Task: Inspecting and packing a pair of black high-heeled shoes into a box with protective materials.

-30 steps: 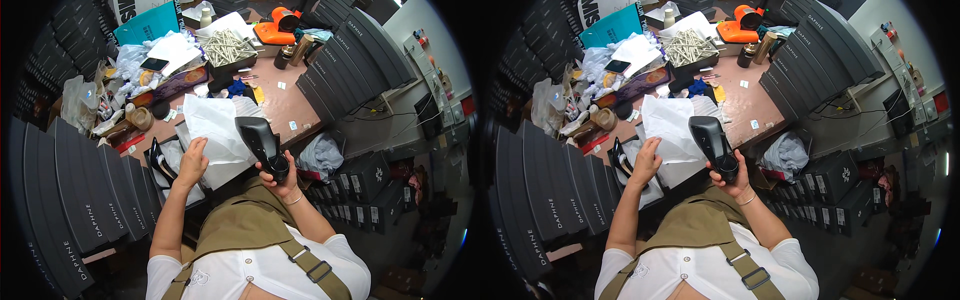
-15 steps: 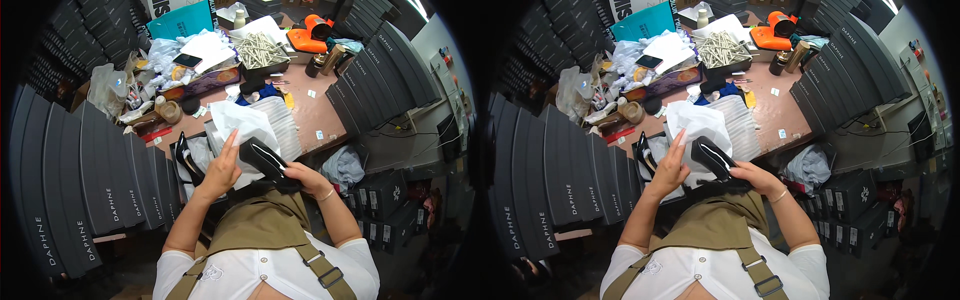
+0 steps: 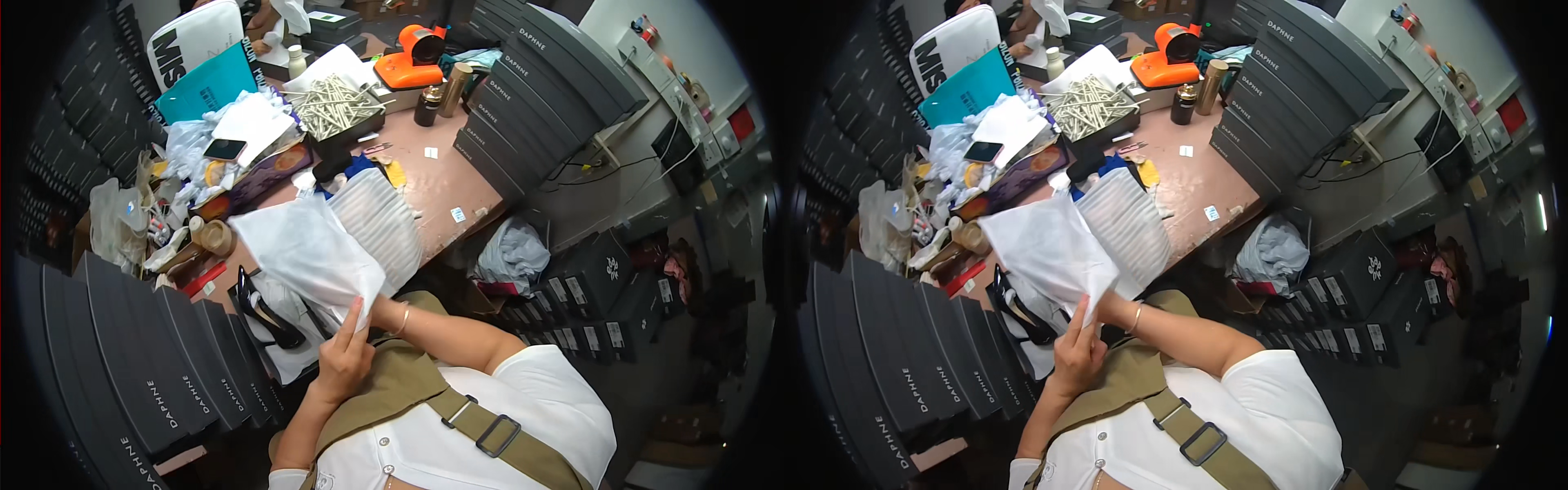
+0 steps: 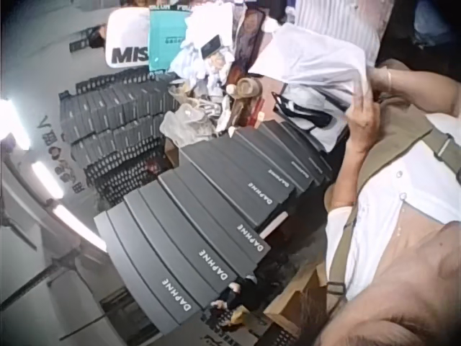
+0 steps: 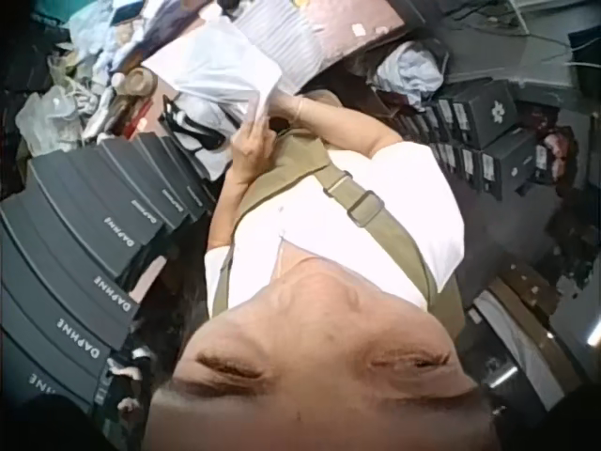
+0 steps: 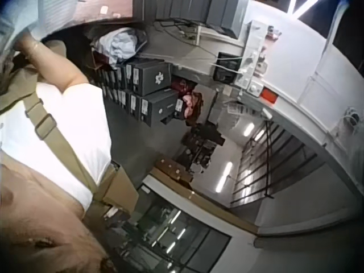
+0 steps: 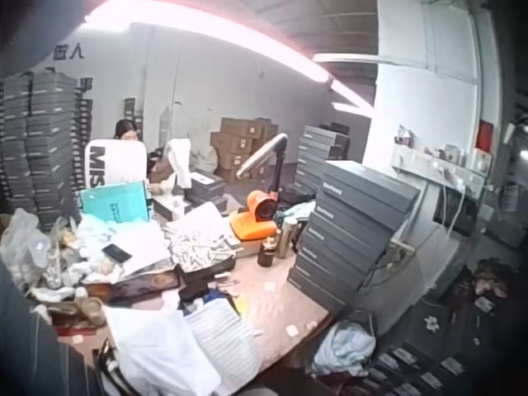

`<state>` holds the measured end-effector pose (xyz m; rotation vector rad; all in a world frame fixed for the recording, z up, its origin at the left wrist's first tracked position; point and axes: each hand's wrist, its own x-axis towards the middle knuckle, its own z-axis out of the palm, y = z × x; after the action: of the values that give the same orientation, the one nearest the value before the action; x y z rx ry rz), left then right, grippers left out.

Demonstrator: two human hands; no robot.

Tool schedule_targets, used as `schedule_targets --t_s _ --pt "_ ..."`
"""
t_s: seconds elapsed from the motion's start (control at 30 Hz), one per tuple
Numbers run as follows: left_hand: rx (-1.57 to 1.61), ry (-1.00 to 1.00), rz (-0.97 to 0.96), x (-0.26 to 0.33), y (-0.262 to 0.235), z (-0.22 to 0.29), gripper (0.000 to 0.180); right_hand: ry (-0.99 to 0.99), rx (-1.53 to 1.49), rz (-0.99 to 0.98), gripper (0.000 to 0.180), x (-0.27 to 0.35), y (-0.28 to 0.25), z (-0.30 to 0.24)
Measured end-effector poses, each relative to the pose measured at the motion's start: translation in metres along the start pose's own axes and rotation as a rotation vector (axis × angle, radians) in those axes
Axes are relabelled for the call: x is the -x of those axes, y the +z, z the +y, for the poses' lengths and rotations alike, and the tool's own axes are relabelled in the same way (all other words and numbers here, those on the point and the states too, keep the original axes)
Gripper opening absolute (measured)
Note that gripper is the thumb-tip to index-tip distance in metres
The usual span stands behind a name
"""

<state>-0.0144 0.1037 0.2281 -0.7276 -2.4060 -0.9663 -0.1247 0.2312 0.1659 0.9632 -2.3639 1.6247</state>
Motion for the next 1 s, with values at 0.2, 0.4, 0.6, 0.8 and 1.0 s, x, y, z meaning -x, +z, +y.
schedule_targets --t_s 0.2,0.4,0.6,0.8,1.0 --pt "0.349 0.117 -0.150 0.025 -0.011 0.002 0.049 0.678 -0.786 -0.237 0.039 -0.007 0.017 -0.002" --pt "1.620 -1.302 0.616 0.040 0.017 -0.069 0.075 -0.011 0.254 -0.271 0.056 0.000 0.059 -0.033" --pt "0.923 -0.989 0.914 0.032 -0.024 -0.110 0.051 0.610 -0.534 -0.277 0.061 0.001 -0.006 -0.017" --pt "0.469 -0.713 -0.014 0.023 0.057 -0.070 0.072 0.729 -0.943 0.215 0.067 -0.029 0.006 0.020" --pt "-0.278 -1.102 0.314 0.094 0.018 -0.158 0.088 0.543 0.125 -0.510 0.077 0.027 0.036 0.117"
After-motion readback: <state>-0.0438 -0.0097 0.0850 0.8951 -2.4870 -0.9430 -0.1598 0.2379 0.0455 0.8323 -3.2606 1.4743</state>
